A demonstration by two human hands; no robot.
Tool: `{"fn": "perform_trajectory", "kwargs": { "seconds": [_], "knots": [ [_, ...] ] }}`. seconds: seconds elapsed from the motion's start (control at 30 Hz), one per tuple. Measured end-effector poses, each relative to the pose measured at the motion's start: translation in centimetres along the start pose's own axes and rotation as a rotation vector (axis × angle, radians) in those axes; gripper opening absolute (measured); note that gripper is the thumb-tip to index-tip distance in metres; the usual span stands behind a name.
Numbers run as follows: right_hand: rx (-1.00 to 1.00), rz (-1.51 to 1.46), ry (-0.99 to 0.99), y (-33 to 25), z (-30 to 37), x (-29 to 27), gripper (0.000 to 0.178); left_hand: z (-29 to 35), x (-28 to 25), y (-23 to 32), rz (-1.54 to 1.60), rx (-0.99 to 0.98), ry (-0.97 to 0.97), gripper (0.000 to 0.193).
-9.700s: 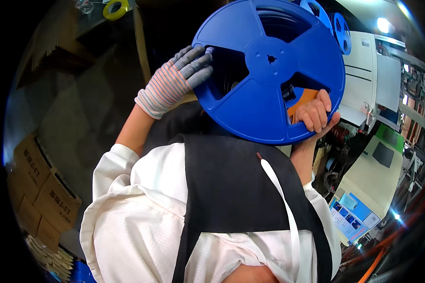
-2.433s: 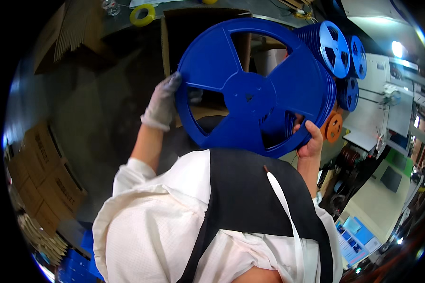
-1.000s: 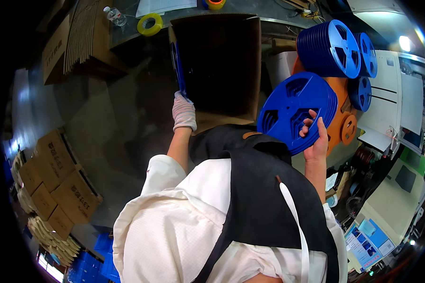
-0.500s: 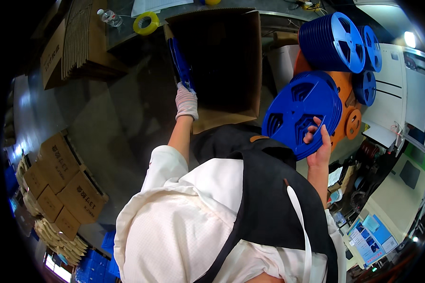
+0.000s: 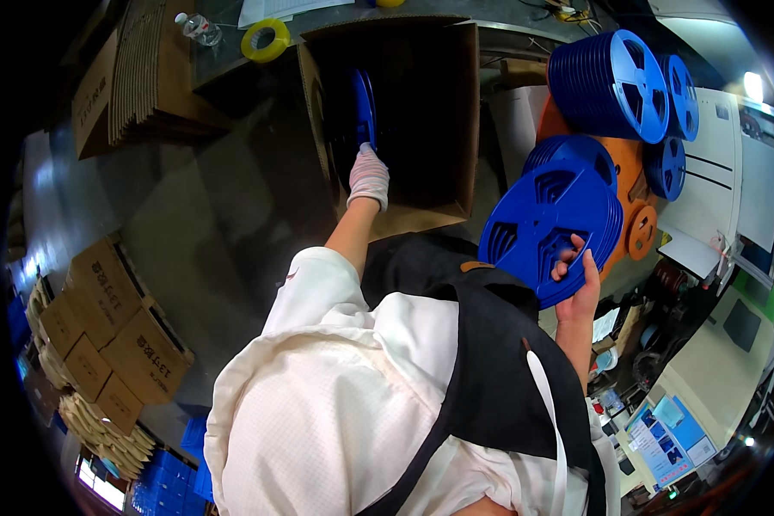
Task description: The person picks up blue plastic spools from a stack and places them into a cardboard box. The person handles the spools one by one, transferring them from a pile on a table into the box until the box is filled.
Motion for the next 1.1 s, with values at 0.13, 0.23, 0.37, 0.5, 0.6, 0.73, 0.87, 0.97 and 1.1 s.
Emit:
{"fn": "perform_trajectory", "kwargs": {
  "seconds": [0.13,0.23,0.37,0.5,0.6,0.73,0.87,0.97,1.1],
  "knots": [
    [0.010,-0.016,-0.011,0.1,-0.1,0.2,0.037,1.2,1.3,1.3,-0.124,0.065,0.045,0.029],
    [0.016,-0.016,-0.025,0.0,-0.1,0.6,0.037,1.3,2.3,0.4,0.021,-0.023,-0.013,0.030],
    [0.013,-0.001,-0.035,-0.1,-0.2,0.7,0.037,2.1,2.1,1.7,0.040,-0.044,-0.012,0.030],
    [0.016,0.007,-0.057,-0.2,-0.1,1.2,0.037,3.1,1.6,2.7,0.114,-0.080,0.012,0.029],
    [0.026,0.014,-0.069,-0.3,-0.1,1.7,0.037,3.5,2.0,4.2,-0.044,0.038,0.051,0.030],
    [0.028,0.055,-0.066,-0.3,-0.1,1.8,0.037,3.4,2.2,4.9,0.008,0.014,0.072,0.029],
    [0.023,0.061,-0.063,-0.3,-0.1,1.7,0.037,3.6,0.7,5.6,0.022,0.040,0.074,0.028],
    [0.010,0.059,-0.081,-0.5,0.1,1.8,0.037,4.1,-1.1,5.9,0.048,0.079,0.128,0.028],
    [-0.001,0.048,-0.078,-0.4,0.2,1.8,0.037,3.3,-2.9,4.0,0.018,0.174,0.295,0.029]
  ]
}}
Point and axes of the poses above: each hand's wrist, its own z-axis away from the middle knuckle, its own x-axis out of the palm, y = z × x, the point moved 9 cm from there along -z, towards the middle knuckle, and after that the axes turned 2 degrees about y, right-handed, at the moved point
